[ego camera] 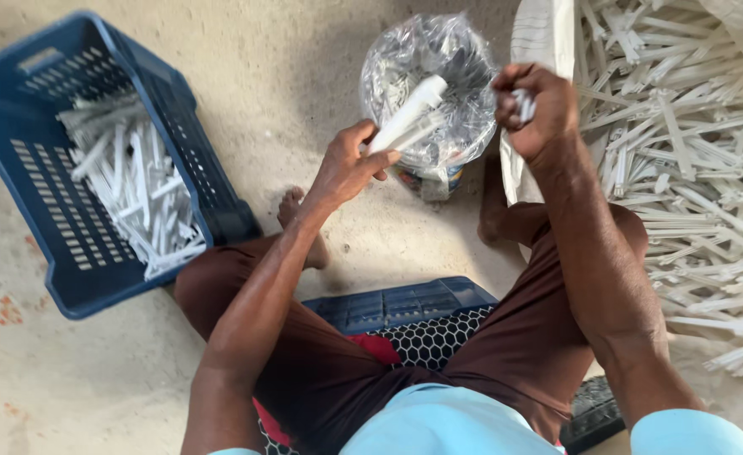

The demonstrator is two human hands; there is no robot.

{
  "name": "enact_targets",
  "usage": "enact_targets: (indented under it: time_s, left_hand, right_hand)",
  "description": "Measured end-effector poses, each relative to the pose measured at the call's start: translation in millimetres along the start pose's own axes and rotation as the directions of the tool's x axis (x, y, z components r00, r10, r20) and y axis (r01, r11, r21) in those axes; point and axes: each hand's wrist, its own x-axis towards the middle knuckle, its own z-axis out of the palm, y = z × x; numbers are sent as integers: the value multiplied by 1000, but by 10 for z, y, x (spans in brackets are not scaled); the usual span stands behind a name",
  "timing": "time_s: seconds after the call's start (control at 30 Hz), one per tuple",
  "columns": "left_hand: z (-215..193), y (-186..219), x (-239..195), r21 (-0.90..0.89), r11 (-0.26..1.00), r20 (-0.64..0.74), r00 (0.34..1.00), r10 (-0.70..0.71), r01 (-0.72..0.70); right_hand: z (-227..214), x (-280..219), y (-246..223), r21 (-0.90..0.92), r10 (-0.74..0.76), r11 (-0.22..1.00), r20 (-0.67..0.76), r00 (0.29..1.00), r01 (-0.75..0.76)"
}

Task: The person sits on the floor and repeatedly picks up white plastic clips and rods. They insert the rod into the clip and place the assembled unit into a blue basket. The person continues this repetitive assembly process throughout the clip.

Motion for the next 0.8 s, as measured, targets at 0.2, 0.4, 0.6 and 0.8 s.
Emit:
enact_targets:
  time_s: [0.2,0.4,0.6,0.8]
  left_hand:
    - [16,-12,69,-247,969,-116,993,-33,4]
    - [108,-38,99,-207,966,-69,988,141,-153]
    - [122,-68,65,-70,985,-21,988,156,-157]
    - [73,-9,52,-36,975,-97,972,214,-218]
  right_hand:
    - [5,-110,170,-117,123,989,274,954,-94]
    - [19,-82,134,-57,38,998,349,936,-19]
    - [83,-169,119,42,134,989,188,973,-144]
    - [158,-251,73,24,99,993,389,916,-117]
